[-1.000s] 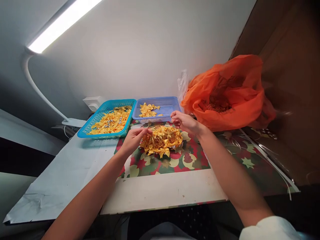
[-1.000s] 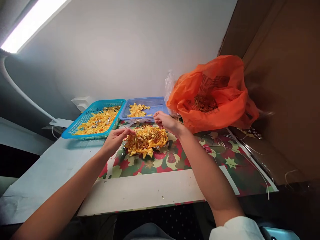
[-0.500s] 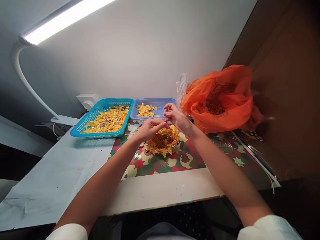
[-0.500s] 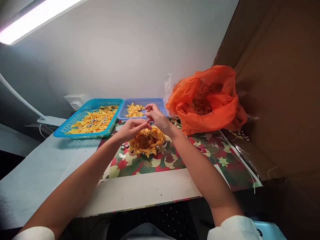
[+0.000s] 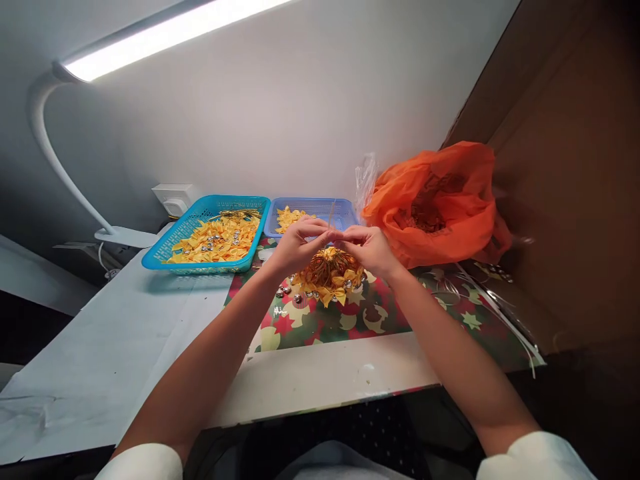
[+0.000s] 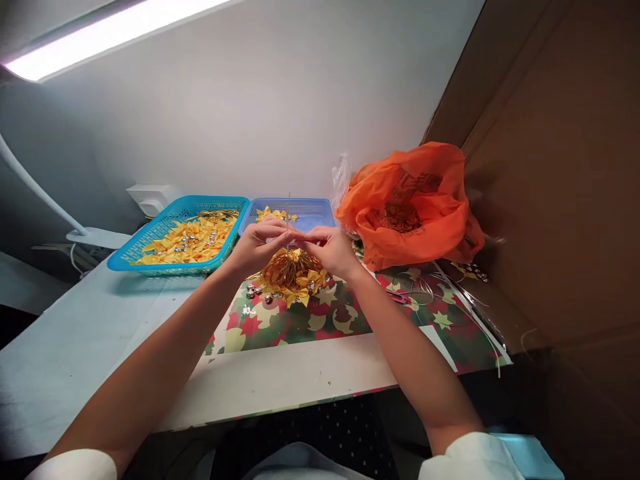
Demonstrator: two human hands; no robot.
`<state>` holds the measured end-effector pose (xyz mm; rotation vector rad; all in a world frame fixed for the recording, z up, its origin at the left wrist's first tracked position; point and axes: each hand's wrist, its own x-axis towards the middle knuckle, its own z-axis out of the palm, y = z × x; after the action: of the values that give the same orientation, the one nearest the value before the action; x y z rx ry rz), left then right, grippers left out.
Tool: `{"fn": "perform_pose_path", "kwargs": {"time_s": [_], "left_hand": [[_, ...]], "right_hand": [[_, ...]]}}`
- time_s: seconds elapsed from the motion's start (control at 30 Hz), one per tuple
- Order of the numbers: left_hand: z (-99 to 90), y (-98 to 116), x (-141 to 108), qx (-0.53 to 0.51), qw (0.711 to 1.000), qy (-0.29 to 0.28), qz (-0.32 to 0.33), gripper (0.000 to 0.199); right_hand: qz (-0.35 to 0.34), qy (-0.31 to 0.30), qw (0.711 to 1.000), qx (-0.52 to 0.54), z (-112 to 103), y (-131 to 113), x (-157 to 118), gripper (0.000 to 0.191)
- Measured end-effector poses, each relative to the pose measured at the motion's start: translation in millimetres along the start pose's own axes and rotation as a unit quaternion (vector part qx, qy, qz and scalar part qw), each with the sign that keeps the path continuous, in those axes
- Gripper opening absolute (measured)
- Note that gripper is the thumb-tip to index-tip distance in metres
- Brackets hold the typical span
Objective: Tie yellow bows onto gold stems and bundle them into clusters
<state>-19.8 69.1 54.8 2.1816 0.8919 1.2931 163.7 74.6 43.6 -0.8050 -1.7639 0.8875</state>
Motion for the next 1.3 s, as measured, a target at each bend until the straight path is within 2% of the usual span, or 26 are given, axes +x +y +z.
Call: {"fn": "perform_pose_path", "kwargs": {"time_s": [0.17,0.27,0.33,0.5,0.73,0.9,1.0,1.17,1.23,1.3], "left_hand": [[-13.1,1.0,2.9,-0.078,0.997,0.017,-0.019,0.027],[-20.0,4.0,2.8,-0.089,0.993,-0.025,-0.079,0.029],[-21.0,5.3,1.9,-0.074,0.990,-0.040,-0.113,0.029],[-16.1,4.6,1.7,-0.140,0.979,0.033,-0.142,0.030],[-10.7,7.6,2.1,-0.274,0.944,0.019,-0.183,0.035],[-4.1,17.9,0.9,-0.244,0.953,0.012,-0.180,0.032],[2.8,18.4,1.1,-0.245,0.952,0.034,-0.180,0.036],[15.9,7.3,1.0,-0.245,0.945,0.059,-0.206,0.045],[20.6,4.6,-0.7,-0.231,0.948,0.054,-0.213,0.046],[24.3,5.0,-3.1,-0.207,0.954,0.044,-0.215,0.045]], "right_hand": [[0.052,0.088,0.994,0.037,2.0,-5.9,-0.7,0.032],[0.079,0.107,0.990,0.049,5.5,-5.3,-2.8,0.030],[0.076,0.120,0.989,0.050,7.3,-5.6,-2.4,0.029],[0.053,0.173,0.982,0.061,7.5,-13.3,3.2,0.032],[0.043,0.218,0.967,0.120,7.5,-18.2,6.0,0.032],[0.064,0.164,0.981,0.079,9.4,-7.8,-0.7,0.036],[0.059,0.170,0.981,0.065,9.3,-0.5,-4.8,0.039],[0.061,0.177,0.979,0.077,9.7,4.6,-7.9,0.041],[0.041,0.184,0.981,0.051,10.1,3.1,-9.1,0.039],[-0.013,0.184,0.983,-0.005,10.0,0.0,-10.0,0.031]]}}
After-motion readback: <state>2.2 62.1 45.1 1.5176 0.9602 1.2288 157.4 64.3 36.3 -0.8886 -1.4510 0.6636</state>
